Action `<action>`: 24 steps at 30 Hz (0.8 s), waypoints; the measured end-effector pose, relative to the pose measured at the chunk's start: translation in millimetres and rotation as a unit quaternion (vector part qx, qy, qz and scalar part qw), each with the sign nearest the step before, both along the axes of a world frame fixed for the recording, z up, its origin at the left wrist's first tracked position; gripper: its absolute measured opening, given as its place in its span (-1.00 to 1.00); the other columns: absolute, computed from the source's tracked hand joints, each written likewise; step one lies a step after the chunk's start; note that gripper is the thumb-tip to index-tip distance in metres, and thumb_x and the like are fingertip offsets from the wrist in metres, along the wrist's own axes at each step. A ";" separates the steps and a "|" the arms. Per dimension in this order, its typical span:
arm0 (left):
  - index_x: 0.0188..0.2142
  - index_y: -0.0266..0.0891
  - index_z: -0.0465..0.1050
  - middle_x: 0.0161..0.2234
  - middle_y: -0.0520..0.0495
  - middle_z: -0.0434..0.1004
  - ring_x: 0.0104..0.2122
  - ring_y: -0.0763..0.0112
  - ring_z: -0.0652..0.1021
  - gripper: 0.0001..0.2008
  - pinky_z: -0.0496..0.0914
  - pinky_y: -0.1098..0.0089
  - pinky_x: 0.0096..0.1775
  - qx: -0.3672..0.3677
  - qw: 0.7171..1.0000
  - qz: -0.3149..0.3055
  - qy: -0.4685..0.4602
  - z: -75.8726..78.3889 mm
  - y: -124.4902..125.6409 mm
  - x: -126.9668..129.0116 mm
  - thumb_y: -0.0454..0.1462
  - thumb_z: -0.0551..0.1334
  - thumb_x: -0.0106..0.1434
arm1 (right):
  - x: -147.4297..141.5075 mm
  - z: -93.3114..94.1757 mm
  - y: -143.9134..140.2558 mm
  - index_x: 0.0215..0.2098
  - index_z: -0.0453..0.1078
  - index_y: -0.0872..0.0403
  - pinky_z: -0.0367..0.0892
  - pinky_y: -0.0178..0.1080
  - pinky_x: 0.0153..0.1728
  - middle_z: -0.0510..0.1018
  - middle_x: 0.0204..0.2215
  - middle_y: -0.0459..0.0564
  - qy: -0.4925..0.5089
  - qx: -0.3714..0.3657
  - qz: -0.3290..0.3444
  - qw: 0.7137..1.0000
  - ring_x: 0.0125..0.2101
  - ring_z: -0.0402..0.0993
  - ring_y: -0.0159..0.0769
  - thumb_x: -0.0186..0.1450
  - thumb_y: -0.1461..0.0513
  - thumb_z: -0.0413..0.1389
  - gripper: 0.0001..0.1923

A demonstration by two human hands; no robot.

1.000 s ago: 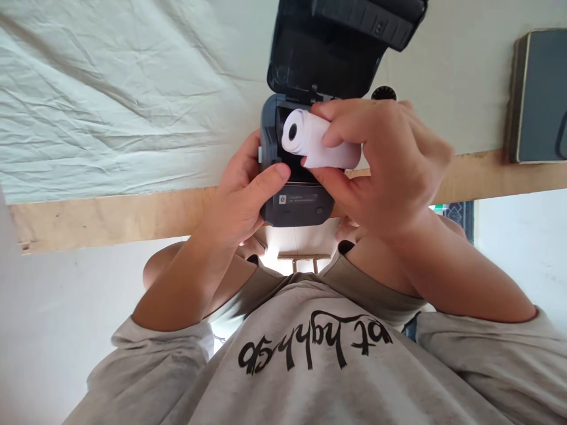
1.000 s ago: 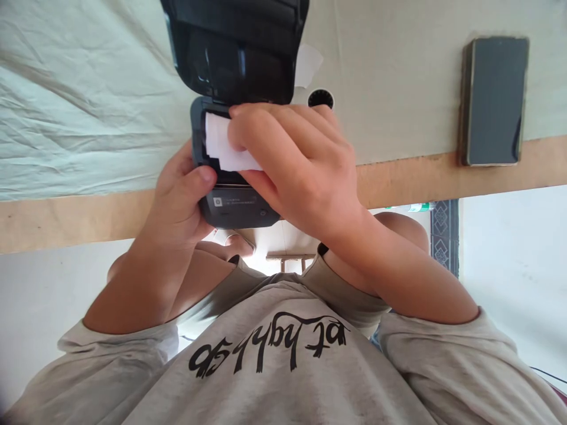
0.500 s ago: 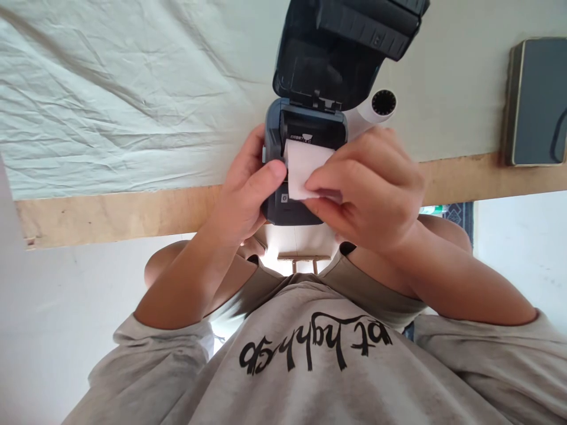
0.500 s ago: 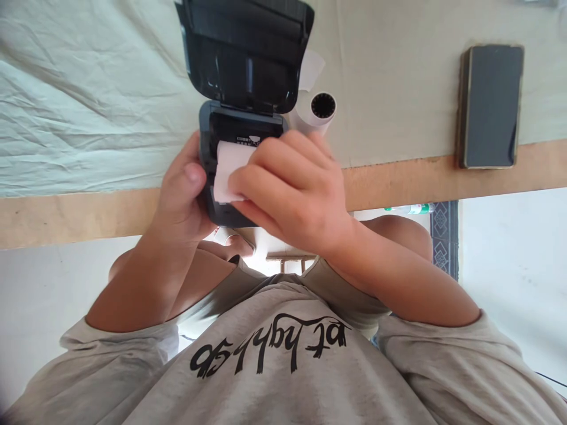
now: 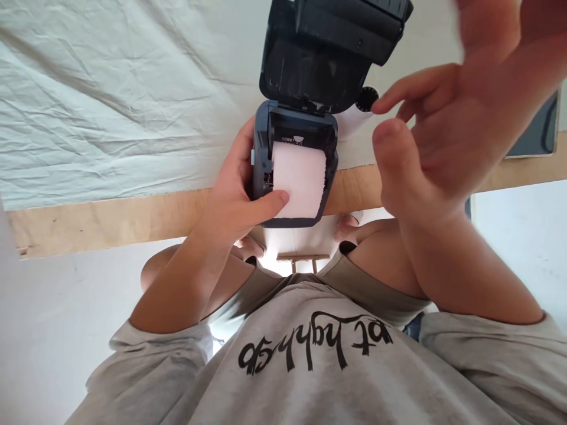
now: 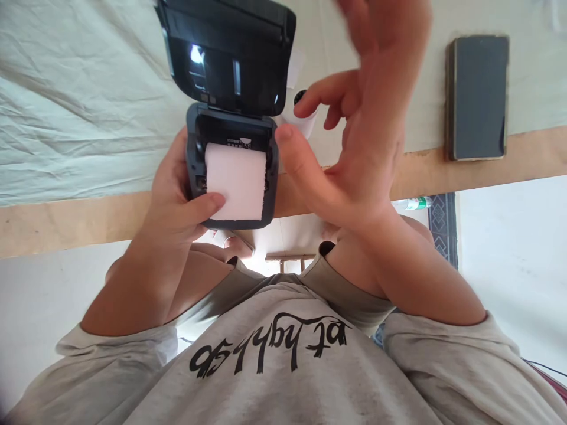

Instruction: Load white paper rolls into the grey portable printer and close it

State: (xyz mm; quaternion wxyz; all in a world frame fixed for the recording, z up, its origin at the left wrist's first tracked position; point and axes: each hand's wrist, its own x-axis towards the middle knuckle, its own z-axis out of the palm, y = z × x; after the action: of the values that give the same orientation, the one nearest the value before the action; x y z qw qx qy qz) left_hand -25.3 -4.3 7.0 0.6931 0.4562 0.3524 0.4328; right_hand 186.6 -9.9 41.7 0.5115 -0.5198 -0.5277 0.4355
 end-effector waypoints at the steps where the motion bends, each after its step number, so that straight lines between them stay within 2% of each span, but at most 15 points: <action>1: -0.01 -0.08 0.41 -0.24 0.01 0.48 -0.38 0.44 0.45 -0.46 0.40 0.40 -0.38 0.003 1.000 -0.004 -0.005 -0.5 0.0 0.4 -0.40 0.39 0.00 | -0.9 2.5 1.1 0.21 -0.01 -0.21 0.35 -0.09 -0.01 0.25 0.14 -0.12 -0.063 0.071 0.005 0.995 0.21 0.23 -0.08 0.25 0.07 0.13 -0.38; 2: -0.02 -0.08 0.42 -0.26 0.02 0.48 -0.40 0.44 0.44 -0.49 0.39 0.40 -0.39 0.002 1.000 -0.003 -0.010 -0.8 -0.3 0.7 -0.39 0.38 0.01 | -2.4 4.4 1.9 0.21 0.00 -0.24 0.38 -0.12 -0.10 0.25 0.14 -0.12 -0.129 0.137 0.013 0.982 0.20 0.26 -0.09 0.28 0.09 0.08 -0.43; 4: -0.05 -0.06 0.43 -0.27 0.02 0.48 -0.40 0.44 0.44 -0.53 0.37 0.40 -0.41 -0.002 1.000 0.004 -0.014 -1.0 -1.0 0.8 -0.38 0.37 0.02 | -5.9 5.0 2.3 0.16 0.12 -0.26 0.40 -0.17 -0.27 0.27 0.11 -0.11 -0.185 0.205 0.006 0.961 0.08 0.38 -0.14 0.31 0.12 0.03 -0.55; 7: -0.08 -0.05 0.45 -0.26 0.03 0.49 -0.39 0.45 0.45 -0.55 0.36 0.41 -0.42 -0.004 1.000 0.015 -0.010 -2.8 -1.8 -0.8 -0.38 0.37 0.00 | -10.2 -1.0 -0.6 0.01 0.34 -0.17 0.36 -0.25 -0.41 0.35 -0.05 -0.08 -0.124 0.224 -0.020 0.966 -0.18 0.45 -0.31 0.34 0.14 -0.01 -0.72; 9: -0.09 -0.05 0.44 -0.24 0.04 0.50 -0.37 0.44 0.46 -0.55 0.38 0.40 -0.40 0.004 1.000 0.009 0.000 -5.0 -1.6 -1.9 -0.36 0.39 -0.01 | -11.7 -6.3 -4.1 -0.05 0.39 -0.10 0.34 -0.28 -0.46 0.41 -0.12 -0.06 -0.118 0.199 0.004 0.973 -0.18 0.45 -0.32 0.35 0.18 -0.01 -0.76; 12: -0.04 -0.01 0.40 -0.20 0.03 0.50 -0.29 0.37 0.49 -0.48 0.42 0.37 -0.33 0.021 1.000 0.015 0.006 -5.9 -2.3 -0.1 -0.30 0.41 -0.03 | -13.2 -12.5 -9.4 0.04 0.30 -0.04 0.36 -0.31 -0.52 0.41 0.02 -0.03 -0.144 0.143 0.085 0.975 -0.12 0.46 -0.28 0.34 0.21 0.04 -0.70; 14: -0.01 -0.02 0.38 -0.16 0.01 0.48 -0.23 0.33 0.50 -0.44 0.43 0.34 -0.30 0.030 0.999 0.031 -0.012 -2.1 -4.9 3.9 -0.23 0.41 -0.05 | -15.1 -16.2 -12.1 0.14 0.19 -0.03 0.39 -0.32 -0.52 0.29 0.18 0.02 -0.150 0.118 0.130 0.973 -0.02 0.43 -0.22 0.32 0.19 0.07 -0.58; 16: -0.03 -0.08 0.38 -0.14 -0.04 0.46 -0.23 0.30 0.50 -0.45 0.41 0.31 -0.30 0.023 0.999 0.043 -0.020 4.7 -9.2 9.0 -0.16 0.40 -0.06 | -17.8 -20.6 -13.9 0.18 0.13 -0.03 0.41 -0.32 -0.49 0.21 0.24 0.05 -0.148 0.108 0.151 0.971 0.10 0.34 -0.13 0.29 0.15 0.12 -0.49; 17: -0.03 -0.09 0.37 -0.17 -0.05 0.47 -0.28 0.32 0.49 -0.51 0.38 0.30 -0.33 -0.004 0.998 0.063 0.003 8.3 -11.6 11.3 -0.15 0.35 0.01 | -19.4 -23.2 -14.5 0.18 0.13 -0.04 0.41 -0.32 -0.48 0.21 0.24 0.05 -0.142 0.105 0.155 0.972 0.13 0.31 -0.11 0.28 0.14 0.14 -0.46; 19: -0.07 -0.10 0.38 -0.38 -0.01 0.45 -0.49 0.41 0.42 -0.61 0.29 0.32 -0.45 -0.037 0.995 0.083 0.049 13.4 -15.3 14.6 -0.18 0.30 0.08 | -22.4 -28.9 -15.1 0.19 0.10 -0.09 0.40 -0.33 -0.49 0.24 0.20 0.03 -0.113 0.105 0.161 0.975 0.08 0.34 -0.16 0.26 0.12 0.17 -0.43; 21: -0.10 -0.12 0.40 -0.47 0.01 0.41 -0.58 0.44 0.37 -0.66 0.20 0.35 -0.53 -0.044 0.993 0.089 0.070 14.2 -16.4 15.8 -0.16 0.28 0.11 | -24.8 -34.4 -14.9 0.21 0.03 -0.14 0.43 -0.31 -0.44 0.20 0.20 0.02 -0.081 0.103 0.174 0.976 0.01 0.38 -0.22 0.24 0.10 0.19 -0.35; 24: -0.13 -0.14 0.41 -0.49 0.00 0.42 -0.59 0.43 0.40 -0.67 0.15 0.37 -0.59 -0.027 0.994 0.094 0.056 9.2 -13.8 15.7 -0.15 0.29 0.09 | -26.3 -39.5 -13.7 0.25 -0.09 -0.17 0.50 -0.20 -0.21 0.12 0.24 0.05 -0.059 0.092 0.196 0.974 0.02 0.36 -0.22 0.27 0.04 0.15 -0.31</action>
State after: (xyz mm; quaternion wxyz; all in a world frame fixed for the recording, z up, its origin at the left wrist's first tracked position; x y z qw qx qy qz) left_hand -9.6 -18.1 16.2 0.6406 0.4255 0.4437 0.4600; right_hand 160.3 -23.5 2.2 0.4298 -0.3815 -0.6865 0.4455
